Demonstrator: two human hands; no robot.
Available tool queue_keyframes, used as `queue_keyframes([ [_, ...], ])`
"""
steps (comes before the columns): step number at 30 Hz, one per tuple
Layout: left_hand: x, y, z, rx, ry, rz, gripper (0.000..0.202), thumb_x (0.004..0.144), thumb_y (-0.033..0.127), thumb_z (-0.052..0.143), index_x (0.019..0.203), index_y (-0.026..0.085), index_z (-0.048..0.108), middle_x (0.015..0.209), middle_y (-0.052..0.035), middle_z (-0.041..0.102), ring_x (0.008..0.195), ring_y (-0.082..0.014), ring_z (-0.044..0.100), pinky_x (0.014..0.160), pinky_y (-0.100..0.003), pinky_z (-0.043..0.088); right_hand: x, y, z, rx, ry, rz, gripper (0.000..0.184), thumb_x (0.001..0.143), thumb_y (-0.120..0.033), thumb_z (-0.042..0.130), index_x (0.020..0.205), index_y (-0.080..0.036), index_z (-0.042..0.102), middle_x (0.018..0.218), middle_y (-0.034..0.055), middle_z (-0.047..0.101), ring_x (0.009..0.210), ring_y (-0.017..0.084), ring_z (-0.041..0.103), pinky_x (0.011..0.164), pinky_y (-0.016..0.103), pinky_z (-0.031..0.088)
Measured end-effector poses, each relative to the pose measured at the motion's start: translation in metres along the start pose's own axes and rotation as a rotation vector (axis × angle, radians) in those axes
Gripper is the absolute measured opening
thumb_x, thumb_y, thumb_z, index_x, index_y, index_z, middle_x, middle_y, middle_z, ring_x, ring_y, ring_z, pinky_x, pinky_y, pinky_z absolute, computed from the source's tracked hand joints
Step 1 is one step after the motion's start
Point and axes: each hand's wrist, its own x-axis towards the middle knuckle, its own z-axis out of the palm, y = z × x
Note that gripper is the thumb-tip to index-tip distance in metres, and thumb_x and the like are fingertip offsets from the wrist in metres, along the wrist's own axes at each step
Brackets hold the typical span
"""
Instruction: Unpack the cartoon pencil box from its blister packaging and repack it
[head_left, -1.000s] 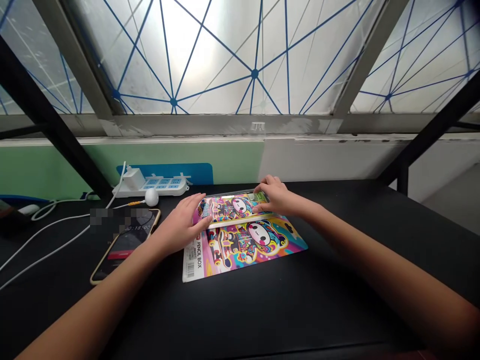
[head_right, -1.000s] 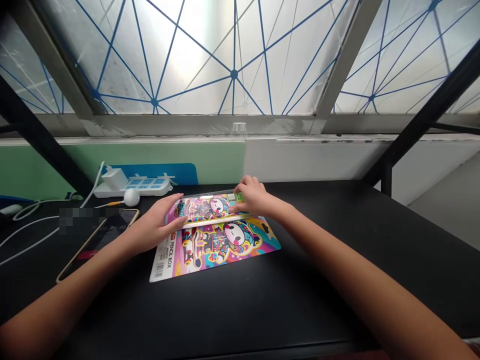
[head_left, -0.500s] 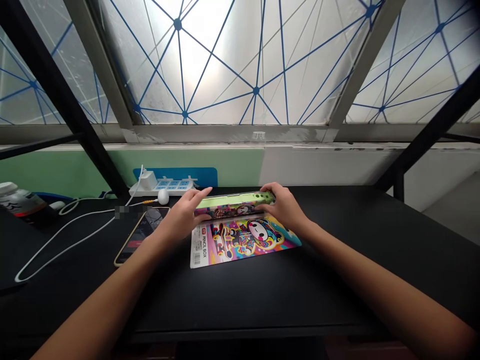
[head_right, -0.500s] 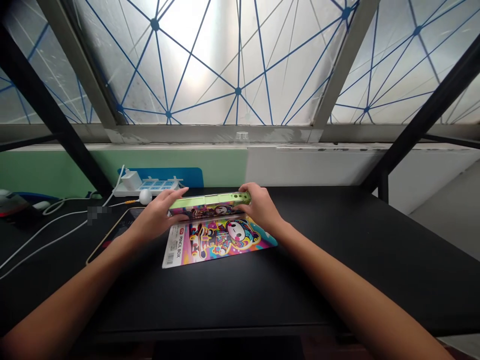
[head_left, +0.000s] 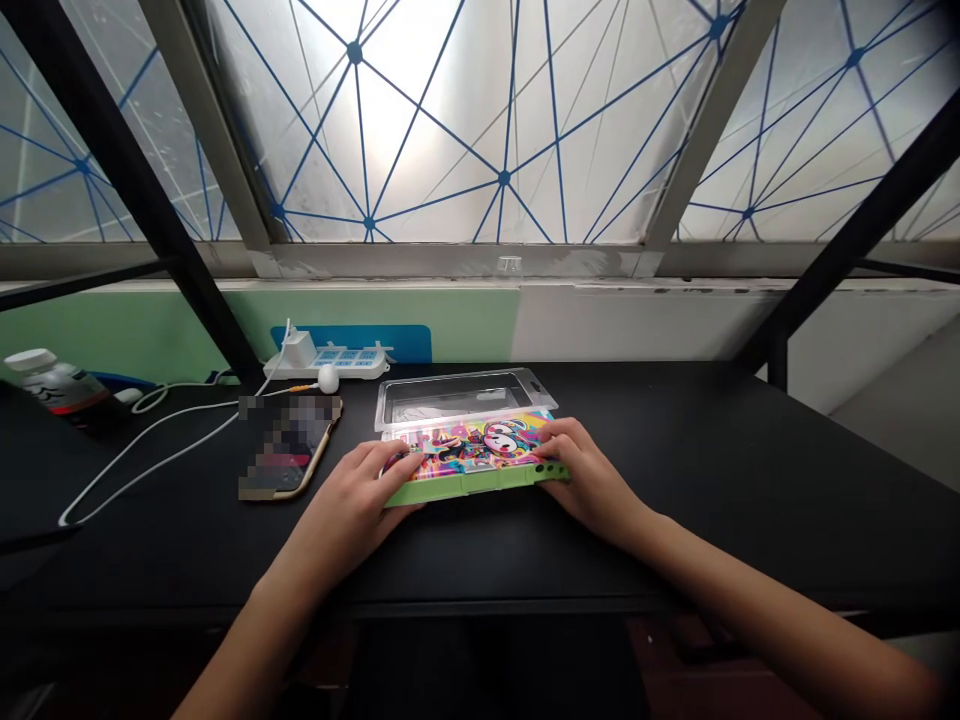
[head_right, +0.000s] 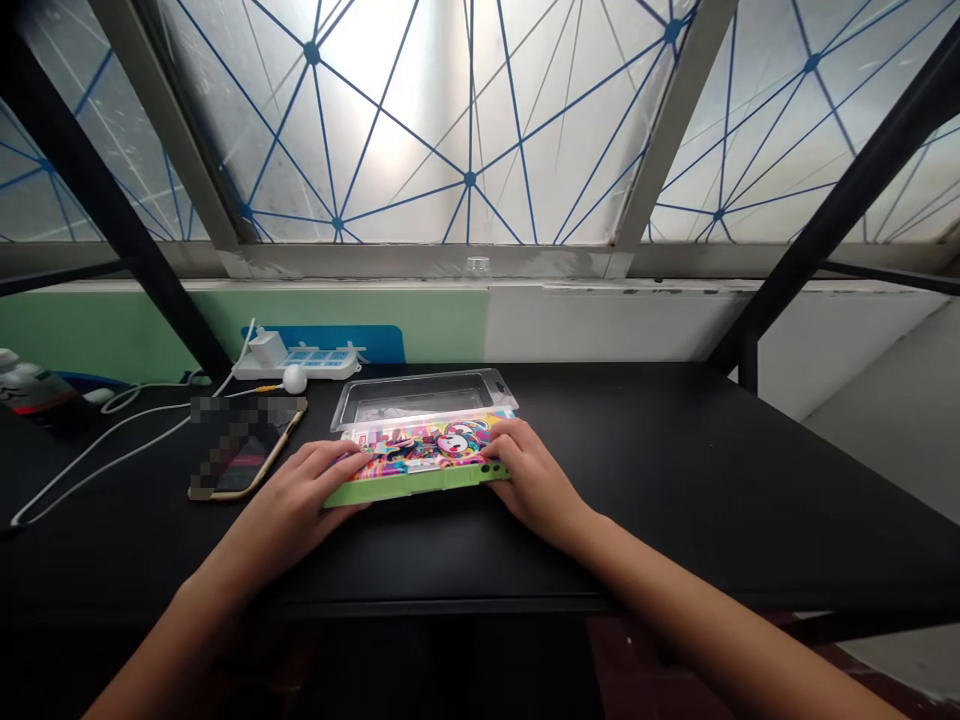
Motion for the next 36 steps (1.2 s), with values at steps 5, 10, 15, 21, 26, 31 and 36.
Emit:
queue_keyframes([
  [5,-0.011,-0.002,0.002,-0.206,-0.061,-0.364,0.056,0.095,0.046,0.062,0.146,0.025,0.050,0.154,-0.0139,0.046,0.142,-0.0337,0.044,0.115,-0.054,0.041,0.012,0.003,0.007,0.175,-0.156,0.175,0.047,0.083,-0.030,0.077,0.122,-0.029,0.051,0.133,0.0110,0.055,0.125,0.030,0.056,0.102,0.050,0.051],
  [10,-0.013,-0.002,0.001,-0.333,-0.131,-0.488,0.074,0.093,0.047,0.065,0.157,0.028,0.032,0.153,-0.0145,0.047,0.142,-0.0326,0.045,0.116,-0.051,0.038,0.011,0.012,-0.001,0.195,-0.198,0.283,0.055,0.078,-0.049,0.080,0.123,-0.028,0.057,0.146,0.0141,0.051,0.139,0.033,0.046,0.112,0.055,0.043],
  [15,-0.012,-0.002,0.000,-0.397,-0.144,-0.595,0.092,0.091,0.045,0.068,0.162,0.036,0.011,0.153,-0.0123,0.047,0.143,-0.0316,0.045,0.115,-0.049,0.038,0.011,0.018,-0.008,0.156,-0.186,0.344,0.054,0.076,-0.056,0.079,0.119,-0.028,0.063,0.138,0.0133,0.063,0.131,0.036,0.055,0.110,0.059,0.040],
  [21,-0.012,-0.001,-0.003,-0.427,-0.162,-0.626,0.101,0.089,0.043,0.071,0.163,0.037,0.002,0.148,-0.0116,0.052,0.142,-0.0310,0.047,0.114,-0.049,0.038,0.020,0.017,-0.008,0.232,-0.120,0.379,0.050,0.081,-0.064,0.071,0.113,-0.026,0.070,0.119,0.0097,0.072,0.115,0.033,0.064,0.103,0.053,0.044],
  [26,-0.013,0.004,-0.007,-0.425,-0.178,-0.575,0.108,0.087,0.043,0.073,0.163,0.038,-0.004,0.150,-0.0104,0.054,0.145,-0.0322,0.043,0.113,-0.050,0.039,0.026,0.025,-0.001,0.304,0.015,0.676,0.052,0.091,-0.069,0.052,0.072,-0.022,0.065,0.070,0.0020,0.062,0.068,0.021,0.058,0.064,0.034,0.048],
  [31,-0.012,0.004,-0.008,-0.404,-0.214,-0.582,0.108,0.088,0.047,0.072,0.163,0.038,-0.006,0.152,-0.0096,0.052,0.148,-0.0328,0.038,0.115,-0.051,0.037,0.027,0.030,0.001,0.320,-0.041,0.712,0.056,0.094,-0.067,0.049,0.060,-0.023,0.050,0.060,-0.0015,0.046,0.056,0.015,0.044,0.053,0.029,0.038],
  [36,-0.013,0.001,-0.005,-0.404,-0.204,-0.589,0.106,0.089,0.052,0.070,0.163,0.036,-0.004,0.153,-0.0099,0.053,0.148,-0.0332,0.039,0.115,-0.053,0.037,0.024,0.026,-0.002,0.294,-0.055,0.697,0.050,0.094,-0.066,0.050,0.069,-0.023,0.056,0.067,-0.0005,0.055,0.062,0.018,0.050,0.058,0.030,0.042],
])
